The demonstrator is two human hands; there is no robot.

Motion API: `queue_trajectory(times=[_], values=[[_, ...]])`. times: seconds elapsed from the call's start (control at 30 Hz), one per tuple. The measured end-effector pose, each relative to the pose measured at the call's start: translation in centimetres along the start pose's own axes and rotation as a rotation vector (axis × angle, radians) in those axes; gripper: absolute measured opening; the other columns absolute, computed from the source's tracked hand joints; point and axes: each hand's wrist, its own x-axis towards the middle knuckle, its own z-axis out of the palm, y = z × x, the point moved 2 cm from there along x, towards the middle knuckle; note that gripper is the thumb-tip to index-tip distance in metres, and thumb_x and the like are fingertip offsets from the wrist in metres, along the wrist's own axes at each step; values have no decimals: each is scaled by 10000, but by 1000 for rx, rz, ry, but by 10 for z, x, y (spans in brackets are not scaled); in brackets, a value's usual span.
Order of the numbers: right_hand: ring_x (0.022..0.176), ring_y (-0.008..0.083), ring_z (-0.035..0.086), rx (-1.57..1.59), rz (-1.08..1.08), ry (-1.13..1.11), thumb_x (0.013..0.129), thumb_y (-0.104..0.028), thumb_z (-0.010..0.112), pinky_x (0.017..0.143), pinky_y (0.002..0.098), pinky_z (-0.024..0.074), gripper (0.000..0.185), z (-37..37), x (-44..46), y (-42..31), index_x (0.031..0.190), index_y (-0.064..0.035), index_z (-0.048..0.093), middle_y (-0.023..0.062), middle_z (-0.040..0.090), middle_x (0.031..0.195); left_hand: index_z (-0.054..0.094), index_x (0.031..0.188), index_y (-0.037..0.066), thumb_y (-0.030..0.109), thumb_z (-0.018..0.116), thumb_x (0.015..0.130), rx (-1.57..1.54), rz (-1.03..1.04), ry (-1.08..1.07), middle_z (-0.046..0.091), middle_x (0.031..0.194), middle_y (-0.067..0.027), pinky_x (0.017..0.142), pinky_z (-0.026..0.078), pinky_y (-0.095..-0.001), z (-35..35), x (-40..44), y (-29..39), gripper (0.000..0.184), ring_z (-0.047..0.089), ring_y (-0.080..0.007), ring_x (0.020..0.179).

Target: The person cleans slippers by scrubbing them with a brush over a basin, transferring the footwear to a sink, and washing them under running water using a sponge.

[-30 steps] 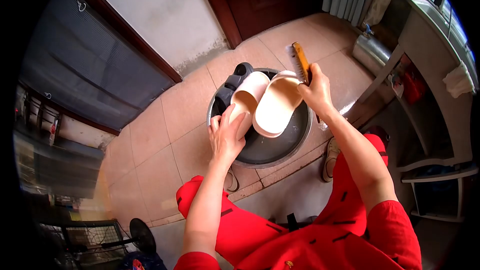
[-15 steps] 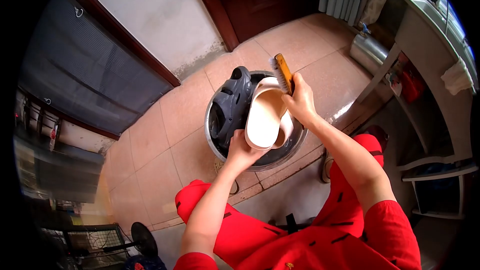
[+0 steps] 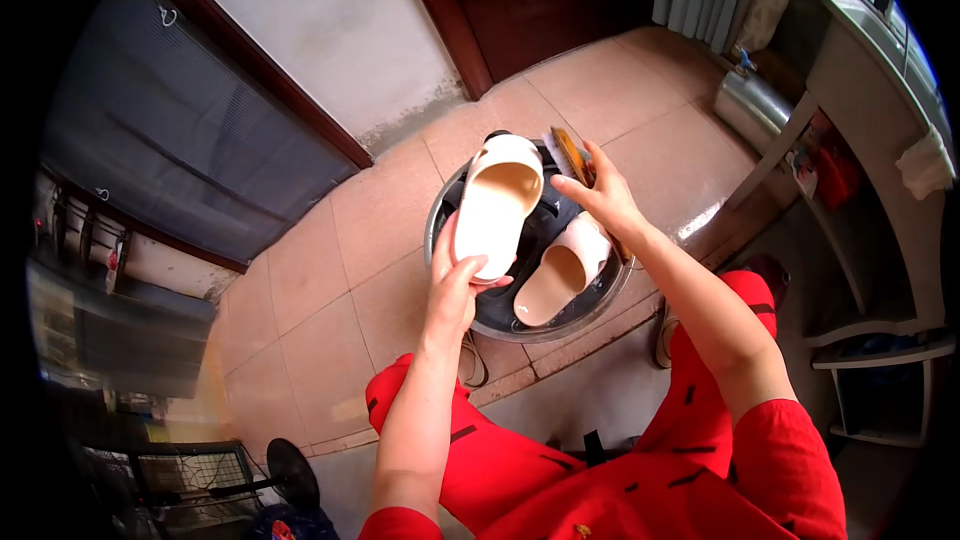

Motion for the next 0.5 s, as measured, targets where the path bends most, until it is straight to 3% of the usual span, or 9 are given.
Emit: queue_trajectory(times=[0.07,0.13,0.17,0.23,0.27,0.33,0.43,0.5], values=[[1105,370,567,-2,42,-34,764,-344,714,972,404,439,735,-2,4,10,1314,56,435,283,524,1227,202,1460,41,67,506,794,2,12,8,563,1210,-226,610,614,-353,-5,2,2,732,677,-346,897],[1083,394,579,-423,16,-188,797,-255,667,947,438,461,584,3,10,33,1275,29,491,285,499,1253,203,1459,36,73,511,797,-1,4,18,571,1199,-225,589,611,-342,-7,3,4,732,681,-338,880],[1039,398,602,-732,138,-330,827,-163,596,891,457,498,384,10,4,39,1177,-5,587,280,492,1254,203,1459,36,73,511,797,-1,8,20,571,1199,-225,589,611,-342,-8,4,5,732,681,-338,880],[996,365,637,-905,72,-337,837,-115,562,849,430,527,275,11,-4,42,1078,-23,655,257,530,1228,207,1459,34,79,517,796,15,16,25,577,1186,-221,579,609,-330,-6,2,7,733,683,-330,874],[996,365,637,-905,71,-339,837,-115,562,849,430,527,275,13,-6,44,1078,-23,655,257,530,1228,207,1459,34,79,517,796,15,15,27,577,1186,-221,579,609,-330,-6,1,8,733,683,-330,874],[994,343,648,-1009,77,-477,848,-128,535,838,398,536,261,18,-9,48,1038,-26,683,225,587,1166,237,1447,40,51,521,796,25,-30,33,508,1283,-157,605,611,-317,-6,1,8,710,647,-242,968],[995,323,655,-1119,-69,-618,864,-153,511,836,384,538,268,37,-11,63,1014,-33,697,202,630,1102,240,1447,37,34,516,793,69,24,22,496,1297,-149,604,609,-311,-7,2,4,710,625,-213,999],[990,327,656,-1098,-108,-547,882,-171,481,823,386,541,280,49,-11,85,982,-40,707,215,634,1086,242,1445,29,45,514,791,129,70,46,518,1267,-172,601,609,-317,-7,3,-1,709,650,-242,948]])
